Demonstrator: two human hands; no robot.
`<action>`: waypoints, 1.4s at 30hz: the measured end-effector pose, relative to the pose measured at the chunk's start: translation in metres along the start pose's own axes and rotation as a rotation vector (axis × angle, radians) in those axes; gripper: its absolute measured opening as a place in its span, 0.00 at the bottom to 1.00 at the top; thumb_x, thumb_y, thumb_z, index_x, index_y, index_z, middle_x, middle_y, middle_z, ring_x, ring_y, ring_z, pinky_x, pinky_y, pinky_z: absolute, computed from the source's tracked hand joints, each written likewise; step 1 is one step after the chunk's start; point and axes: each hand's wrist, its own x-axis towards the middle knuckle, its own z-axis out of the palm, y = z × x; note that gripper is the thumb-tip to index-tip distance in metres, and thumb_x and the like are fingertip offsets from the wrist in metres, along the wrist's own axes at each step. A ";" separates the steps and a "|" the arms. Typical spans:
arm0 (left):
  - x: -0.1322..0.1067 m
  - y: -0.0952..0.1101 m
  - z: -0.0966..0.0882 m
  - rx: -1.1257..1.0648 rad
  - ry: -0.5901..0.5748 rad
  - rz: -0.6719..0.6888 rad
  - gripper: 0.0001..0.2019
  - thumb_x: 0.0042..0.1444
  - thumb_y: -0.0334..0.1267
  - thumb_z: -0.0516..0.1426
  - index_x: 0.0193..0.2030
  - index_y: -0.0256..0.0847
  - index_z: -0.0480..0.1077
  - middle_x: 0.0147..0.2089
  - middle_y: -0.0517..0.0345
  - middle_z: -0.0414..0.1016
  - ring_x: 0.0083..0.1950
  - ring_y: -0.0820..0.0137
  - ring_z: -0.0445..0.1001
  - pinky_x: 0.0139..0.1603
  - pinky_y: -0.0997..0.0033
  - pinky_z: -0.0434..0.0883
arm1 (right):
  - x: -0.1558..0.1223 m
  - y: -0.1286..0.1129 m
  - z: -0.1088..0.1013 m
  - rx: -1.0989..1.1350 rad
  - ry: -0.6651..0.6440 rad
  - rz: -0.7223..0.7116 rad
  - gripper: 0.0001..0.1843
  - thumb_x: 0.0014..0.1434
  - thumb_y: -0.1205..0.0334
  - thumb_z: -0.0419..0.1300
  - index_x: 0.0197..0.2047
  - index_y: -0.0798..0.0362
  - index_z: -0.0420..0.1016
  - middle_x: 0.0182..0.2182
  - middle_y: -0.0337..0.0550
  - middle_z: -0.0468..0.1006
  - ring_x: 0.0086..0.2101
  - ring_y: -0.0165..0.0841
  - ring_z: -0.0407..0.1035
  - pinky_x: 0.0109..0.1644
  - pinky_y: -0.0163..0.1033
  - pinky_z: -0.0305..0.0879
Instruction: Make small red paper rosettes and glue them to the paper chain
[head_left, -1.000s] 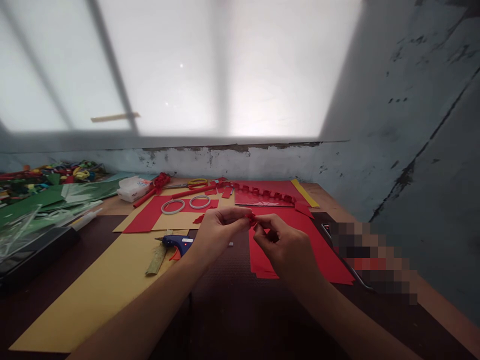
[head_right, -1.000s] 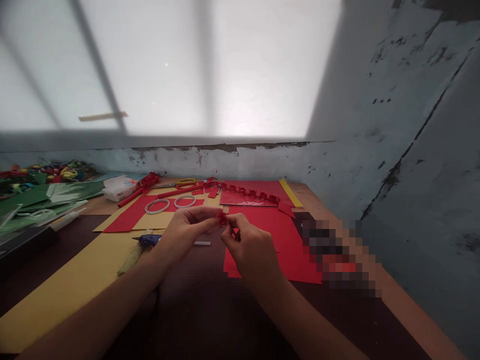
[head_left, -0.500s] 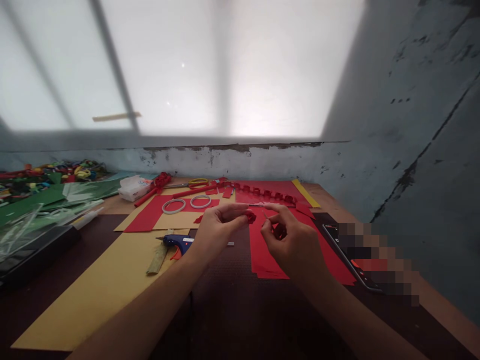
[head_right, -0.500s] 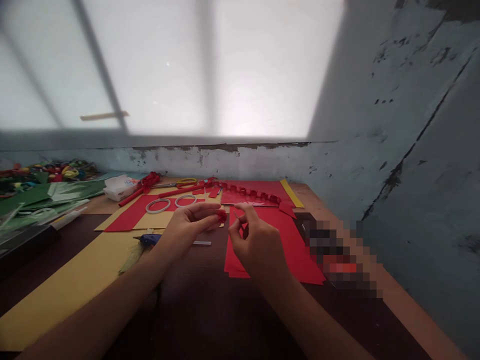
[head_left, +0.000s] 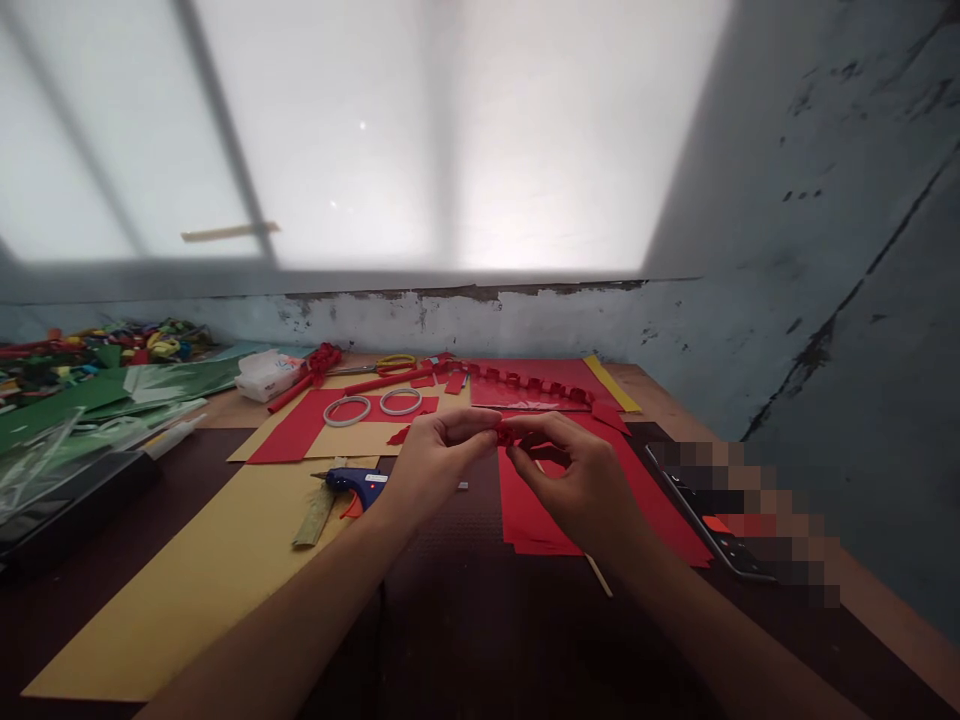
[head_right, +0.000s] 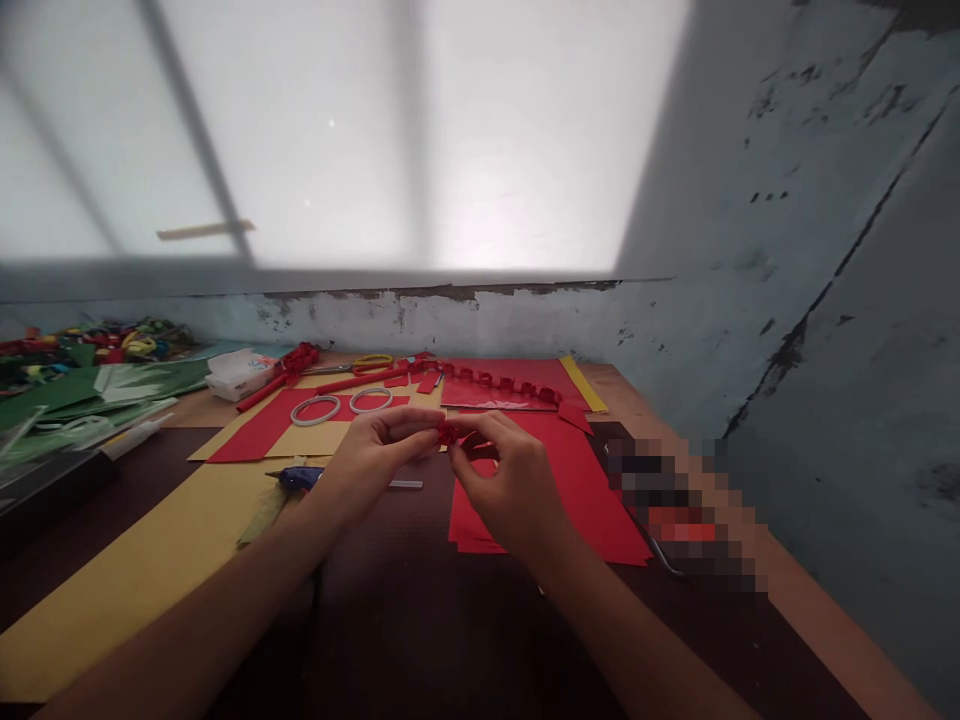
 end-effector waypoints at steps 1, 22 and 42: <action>0.000 0.000 0.000 0.012 -0.003 0.008 0.11 0.52 0.35 0.66 0.43 0.39 0.81 0.42 0.51 0.85 0.46 0.62 0.82 0.52 0.64 0.76 | 0.000 0.001 0.001 0.012 0.011 0.008 0.13 0.61 0.66 0.61 0.48 0.48 0.80 0.43 0.41 0.82 0.38 0.32 0.78 0.46 0.41 0.77; -0.006 -0.001 0.006 0.243 0.055 0.284 0.13 0.54 0.35 0.65 0.47 0.41 0.78 0.45 0.51 0.83 0.46 0.61 0.82 0.46 0.64 0.80 | 0.003 0.000 -0.003 0.344 0.007 0.149 0.13 0.57 0.58 0.69 0.46 0.49 0.82 0.44 0.46 0.84 0.46 0.40 0.79 0.53 0.46 0.76; -0.009 0.003 0.008 0.239 0.022 0.328 0.10 0.55 0.32 0.64 0.44 0.42 0.80 0.45 0.53 0.83 0.46 0.64 0.82 0.51 0.63 0.79 | 0.003 0.001 -0.002 0.358 0.049 0.161 0.16 0.57 0.57 0.69 0.48 0.50 0.81 0.41 0.46 0.85 0.43 0.39 0.80 0.50 0.47 0.77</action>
